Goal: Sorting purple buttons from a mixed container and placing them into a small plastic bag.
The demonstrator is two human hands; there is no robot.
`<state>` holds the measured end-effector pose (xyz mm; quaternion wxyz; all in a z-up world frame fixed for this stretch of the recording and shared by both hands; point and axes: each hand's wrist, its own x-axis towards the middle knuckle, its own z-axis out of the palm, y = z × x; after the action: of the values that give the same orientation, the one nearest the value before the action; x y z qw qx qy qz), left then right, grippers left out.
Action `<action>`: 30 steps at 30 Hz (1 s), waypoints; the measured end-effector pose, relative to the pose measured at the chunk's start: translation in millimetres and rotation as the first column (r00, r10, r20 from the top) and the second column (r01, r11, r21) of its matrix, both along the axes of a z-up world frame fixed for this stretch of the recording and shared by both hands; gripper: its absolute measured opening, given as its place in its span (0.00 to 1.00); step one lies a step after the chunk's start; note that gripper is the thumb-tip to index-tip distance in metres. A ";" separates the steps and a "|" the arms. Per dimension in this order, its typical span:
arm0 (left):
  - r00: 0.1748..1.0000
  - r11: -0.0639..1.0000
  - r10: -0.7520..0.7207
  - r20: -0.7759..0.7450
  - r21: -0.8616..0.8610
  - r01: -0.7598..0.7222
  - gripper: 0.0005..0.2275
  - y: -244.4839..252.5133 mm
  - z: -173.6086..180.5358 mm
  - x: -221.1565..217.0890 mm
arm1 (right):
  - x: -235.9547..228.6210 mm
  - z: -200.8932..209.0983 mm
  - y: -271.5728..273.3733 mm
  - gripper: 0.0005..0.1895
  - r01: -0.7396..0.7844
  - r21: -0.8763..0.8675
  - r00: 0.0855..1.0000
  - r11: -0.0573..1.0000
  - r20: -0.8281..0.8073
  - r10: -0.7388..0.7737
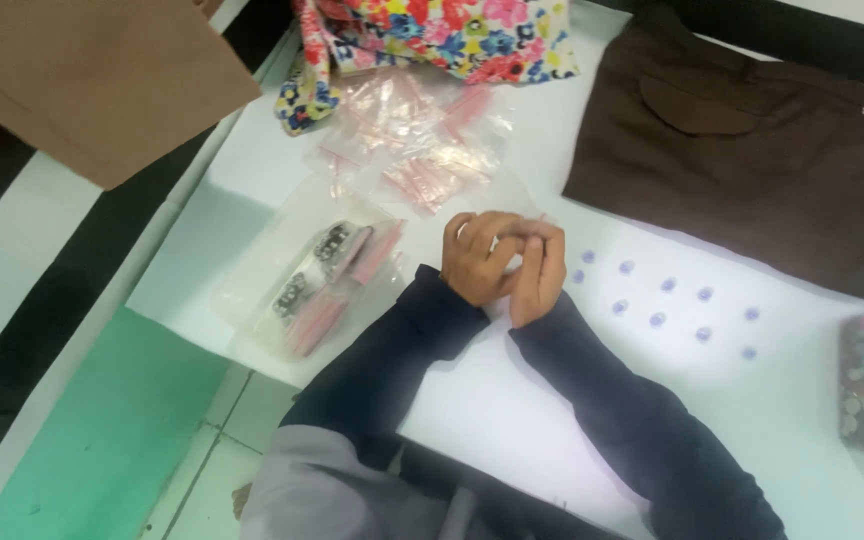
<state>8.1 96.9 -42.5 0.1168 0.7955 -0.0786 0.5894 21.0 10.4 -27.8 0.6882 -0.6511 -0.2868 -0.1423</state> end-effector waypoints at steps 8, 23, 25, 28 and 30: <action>0.989 0.977 -0.086 0.116 0.205 0.061 0.10 -47.1 -9.2 9.0 | -8.3 30.6 -102.8 0.15 0.025 -0.158 0.989 0.987 0.149 -0.002; 0.958 0.984 -0.123 0.261 0.161 0.082 0.21 -74.2 -15.8 42.3 | 19.2 8.6 -147.6 0.13 0.077 -0.155 0.986 0.985 0.160 -0.052; 0.953 0.983 -0.144 0.266 0.149 0.107 0.21 -71.2 -9.3 42.3 | 18.3 16.1 -148.1 0.15 0.066 -0.184 0.988 0.981 0.151 -0.039; 0.956 0.979 -0.149 0.253 0.171 0.107 0.24 -65.7 2.9 40.9 | 13.6 17.1 -146.4 0.15 0.081 -0.228 0.981 0.970 0.191 -0.037; 0.961 0.970 -0.199 0.190 0.180 0.165 0.24 -62.4 10.8 41.3 | 9.5 25.9 -139.5 0.19 0.078 -0.213 0.981 0.974 0.193 -0.036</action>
<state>49.4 34.5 -31.7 0.0967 0.7260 -0.2112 0.6473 30.5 -129.1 -1.9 0.5778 -0.7147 -0.3453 -0.1902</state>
